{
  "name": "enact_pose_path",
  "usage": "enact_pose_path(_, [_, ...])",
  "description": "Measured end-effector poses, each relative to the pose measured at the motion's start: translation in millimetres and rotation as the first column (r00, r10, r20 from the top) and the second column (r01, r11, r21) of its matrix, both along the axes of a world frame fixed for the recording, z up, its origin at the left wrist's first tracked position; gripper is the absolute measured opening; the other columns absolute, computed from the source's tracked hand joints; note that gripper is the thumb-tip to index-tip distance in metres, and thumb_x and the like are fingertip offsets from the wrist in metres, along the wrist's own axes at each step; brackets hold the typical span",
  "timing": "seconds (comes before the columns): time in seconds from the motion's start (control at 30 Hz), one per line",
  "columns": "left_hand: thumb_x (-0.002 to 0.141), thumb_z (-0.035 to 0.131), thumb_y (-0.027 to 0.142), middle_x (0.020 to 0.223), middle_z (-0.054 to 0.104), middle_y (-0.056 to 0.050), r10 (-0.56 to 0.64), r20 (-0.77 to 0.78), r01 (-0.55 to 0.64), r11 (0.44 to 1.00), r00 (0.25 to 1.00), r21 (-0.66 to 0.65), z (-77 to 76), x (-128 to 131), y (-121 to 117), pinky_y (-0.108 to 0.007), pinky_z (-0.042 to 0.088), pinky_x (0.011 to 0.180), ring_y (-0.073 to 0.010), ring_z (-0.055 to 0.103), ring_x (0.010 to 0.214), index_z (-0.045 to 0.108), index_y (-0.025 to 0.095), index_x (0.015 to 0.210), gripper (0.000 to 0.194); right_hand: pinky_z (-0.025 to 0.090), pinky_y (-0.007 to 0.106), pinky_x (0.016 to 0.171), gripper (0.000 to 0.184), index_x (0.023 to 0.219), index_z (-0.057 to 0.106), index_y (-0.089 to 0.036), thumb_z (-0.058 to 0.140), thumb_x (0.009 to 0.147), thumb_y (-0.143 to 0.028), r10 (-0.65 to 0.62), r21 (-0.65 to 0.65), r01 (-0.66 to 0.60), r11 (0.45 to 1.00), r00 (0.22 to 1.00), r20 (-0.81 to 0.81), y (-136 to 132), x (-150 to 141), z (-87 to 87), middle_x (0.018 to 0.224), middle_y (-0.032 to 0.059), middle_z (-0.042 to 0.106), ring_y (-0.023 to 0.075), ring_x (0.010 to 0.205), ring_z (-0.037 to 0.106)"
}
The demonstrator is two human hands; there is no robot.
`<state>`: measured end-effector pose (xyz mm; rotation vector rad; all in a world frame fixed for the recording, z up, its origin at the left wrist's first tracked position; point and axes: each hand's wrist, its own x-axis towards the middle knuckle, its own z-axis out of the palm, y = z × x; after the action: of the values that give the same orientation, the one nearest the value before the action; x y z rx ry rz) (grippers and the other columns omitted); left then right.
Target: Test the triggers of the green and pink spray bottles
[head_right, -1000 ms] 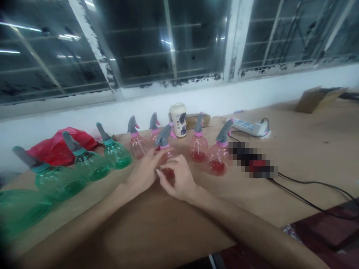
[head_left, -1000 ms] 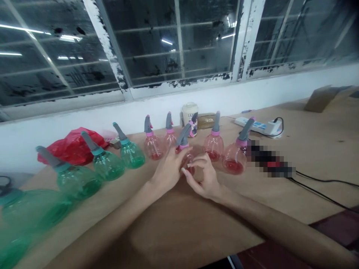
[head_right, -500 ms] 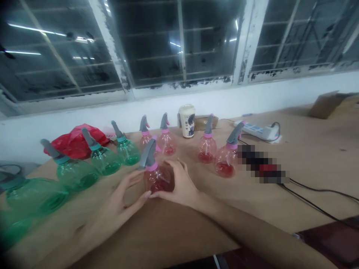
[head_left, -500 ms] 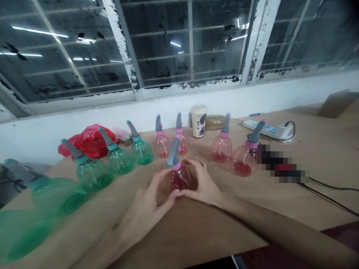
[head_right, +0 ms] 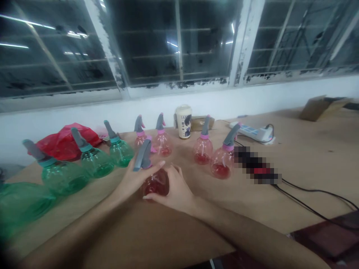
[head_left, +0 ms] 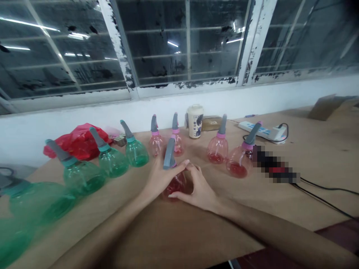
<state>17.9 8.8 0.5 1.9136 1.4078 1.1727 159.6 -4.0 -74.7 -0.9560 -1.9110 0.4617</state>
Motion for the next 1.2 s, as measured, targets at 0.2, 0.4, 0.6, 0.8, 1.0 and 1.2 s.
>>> enact_pose_path(0.2, [0.078,0.063,0.041,0.081,0.064,0.0,-0.028,-0.002,0.028,0.997,1.0,0.069,-8.0,2.7,10.6,-0.033,0.052,0.067,-0.0184,0.062,0.07,0.057,0.023,0.111,0.038,0.042,0.051,0.092,0.062,0.112,0.045,-0.022,0.076,0.065,-0.048,-0.039,0.016,0.04,0.999,0.999,-0.009,-1.0,0.1,2.1,0.114,0.0108,0.059,0.0303,0.109,0.053])
enact_pose_path(0.4, [0.075,0.064,0.027,0.076,0.064,0.001,-0.078,0.001,0.077,0.989,0.997,0.129,-4.5,1.5,12.1,-0.028,0.05,0.064,-0.015,0.06,0.065,0.058,0.021,0.104,0.03,0.041,0.053,0.092,0.061,0.112,0.043,-0.022,0.074,0.068,-0.05,-0.039,0.046,0.039,0.998,0.999,0.013,-3.7,0.2,-0.9,0.113,0.0116,0.059,0.0308,0.107,0.054])
enact_pose_path(0.6, [0.077,0.057,0.023,0.064,0.057,0.004,-0.114,-0.023,0.116,0.987,0.993,0.112,0.2,-0.4,3.9,-0.025,0.047,0.056,-0.0119,0.053,0.054,0.055,0.021,0.082,0.006,0.042,0.047,0.089,0.047,0.109,0.045,-0.022,0.064,0.078,-0.051,0.053,0.07,-0.052,0.996,0.998,-0.018,1.1,8.3,-3.9,0.11,0.0091,0.06,0.0271,0.102,0.055])
enact_pose_path(0.8, [0.081,0.057,0.03,0.064,0.056,0.003,-0.206,-0.072,0.21,0.975,0.976,0.068,2.3,-2.1,5.0,-0.028,0.047,0.06,-0.0126,0.054,0.055,0.058,0.021,0.083,0.009,0.043,0.042,0.087,0.036,0.102,0.051,-0.023,0.054,0.084,-0.054,0.074,0.055,-0.067,0.996,0.985,-0.157,18.1,22.2,-13.4,0.102,0.0069,0.061,0.0251,0.099,0.057])
enact_pose_path(1.0, [0.082,0.06,0.042,0.088,0.069,-0.004,-0.202,-0.039,0.201,0.979,0.979,-0.009,7.7,-8.1,8.5,-0.038,0.051,0.083,-0.0207,0.064,0.084,0.06,0.021,0.108,0.033,0.044,0.04,0.086,0.03,0.097,0.054,-0.022,0.051,0.087,-0.05,0.031,-0.018,-0.037,0.999,0.972,-0.233,33.6,29.2,-17.1,0.095,0.0054,0.063,0.0231,0.093,0.059])
enact_pose_path(1.2, [0.083,0.062,0.034,0.119,0.063,-0.008,-0.315,0.046,0.314,0.949,0.948,0.014,13.4,-3.6,-1.6,-0.037,0.05,0.091,-0.0223,0.063,0.104,0.056,0.021,0.117,0.038,0.045,0.037,0.081,0.025,0.09,0.055,-0.021,0.05,0.088,-0.046,-0.028,-0.088,0.014,0.996,0.986,-0.163,35.9,28.6,-16.0,0.09,0.0036,0.064,0.0206,0.086,0.059])
